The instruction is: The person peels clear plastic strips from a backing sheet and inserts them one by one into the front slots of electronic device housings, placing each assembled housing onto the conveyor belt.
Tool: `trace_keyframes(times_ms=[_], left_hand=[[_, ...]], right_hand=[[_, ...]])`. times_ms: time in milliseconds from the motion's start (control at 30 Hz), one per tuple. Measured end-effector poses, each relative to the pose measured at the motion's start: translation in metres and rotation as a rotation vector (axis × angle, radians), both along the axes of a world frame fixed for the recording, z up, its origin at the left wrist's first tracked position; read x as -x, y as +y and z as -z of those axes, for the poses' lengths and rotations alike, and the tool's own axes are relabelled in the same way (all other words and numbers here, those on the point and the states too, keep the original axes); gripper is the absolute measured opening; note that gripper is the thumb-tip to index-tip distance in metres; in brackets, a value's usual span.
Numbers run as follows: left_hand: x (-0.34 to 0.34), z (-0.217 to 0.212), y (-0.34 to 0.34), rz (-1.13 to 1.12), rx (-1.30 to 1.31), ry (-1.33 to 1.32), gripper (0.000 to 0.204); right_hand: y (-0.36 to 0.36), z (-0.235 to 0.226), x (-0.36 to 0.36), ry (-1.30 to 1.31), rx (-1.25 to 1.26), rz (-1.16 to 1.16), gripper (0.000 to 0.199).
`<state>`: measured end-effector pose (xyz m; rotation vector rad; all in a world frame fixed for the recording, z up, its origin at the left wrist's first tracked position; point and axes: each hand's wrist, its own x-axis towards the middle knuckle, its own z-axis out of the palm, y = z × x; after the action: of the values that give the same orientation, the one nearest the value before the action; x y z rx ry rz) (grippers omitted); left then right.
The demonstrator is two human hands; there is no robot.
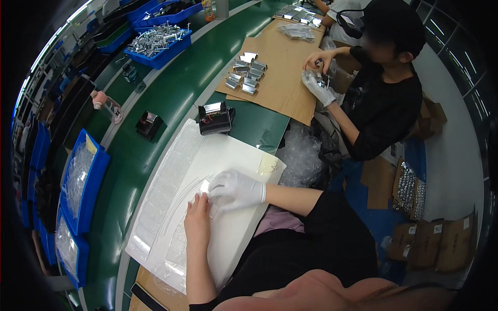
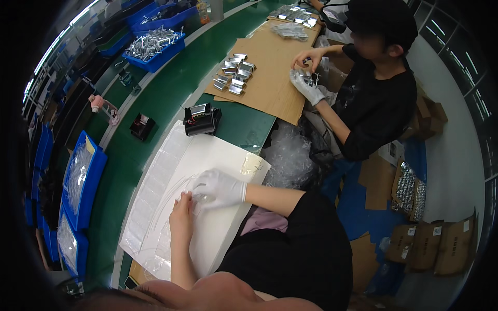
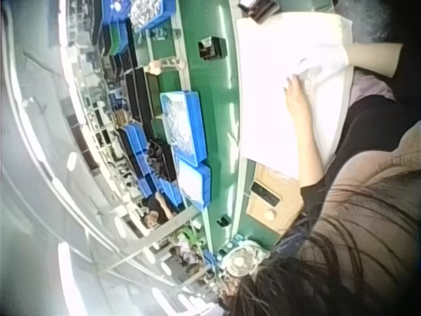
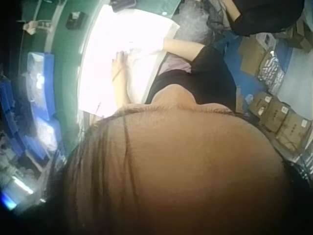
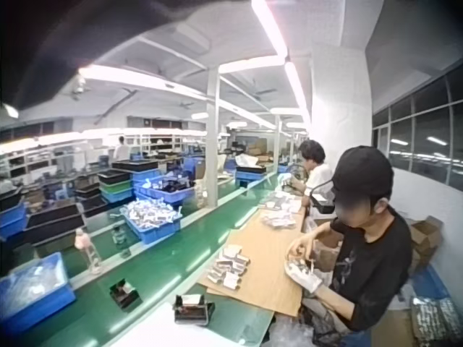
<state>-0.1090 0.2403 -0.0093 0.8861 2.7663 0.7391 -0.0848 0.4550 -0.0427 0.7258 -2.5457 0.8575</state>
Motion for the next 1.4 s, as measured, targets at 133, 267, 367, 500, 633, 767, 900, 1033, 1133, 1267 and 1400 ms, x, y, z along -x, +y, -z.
trace_keyframes(times_ms=[133,267,367,500,633,767,900,1033,1133,1267,1400], left_hand=[[-0.003,0.005,0.005,-0.081,-0.015,-0.046,0.026],[-0.009,0.011,0.011,-0.153,-0.056,-0.052,0.026],[-0.010,0.008,0.014,-0.198,-0.096,-0.039,0.026],[-0.008,-0.014,0.015,-0.298,-0.197,-0.207,0.023],[-0.009,-0.011,0.015,-0.139,-0.175,0.125,0.017],[0.008,-0.005,0.016,-0.056,-0.033,0.336,0.013],[0.021,-0.004,0.007,-0.032,0.133,0.400,0.011],[0.019,-0.005,-0.004,-0.019,0.174,0.321,0.014],[0.026,-0.005,-0.009,0.007,0.060,0.318,0.016],[0.024,-0.005,-0.005,-0.084,0.028,0.267,0.019],[0.028,-0.004,-0.014,-0.147,0.053,0.095,0.020]], right_hand=[[-0.029,-0.002,-0.009,-0.048,0.171,0.297,0.049],[-0.042,-0.001,-0.006,-0.099,0.312,0.435,0.055],[-0.045,-0.004,-0.006,-0.130,0.392,0.473,0.058],[-0.037,-0.013,-0.008,-0.558,0.558,0.371,0.046],[-0.043,-0.010,-0.002,-0.404,0.443,0.349,0.035],[-0.051,-0.009,0.002,-0.328,0.342,0.361,0.026],[-0.055,-0.004,0.005,-0.312,0.280,0.357,0.021],[-0.052,-0.004,0.005,-0.304,0.347,0.287,0.023],[-0.050,-0.008,0.001,-0.380,0.531,0.261,0.026],[-0.049,-0.024,-0.003,-0.553,0.485,0.350,0.023],[-0.053,-0.023,-0.001,-0.546,0.452,0.304,0.021]])
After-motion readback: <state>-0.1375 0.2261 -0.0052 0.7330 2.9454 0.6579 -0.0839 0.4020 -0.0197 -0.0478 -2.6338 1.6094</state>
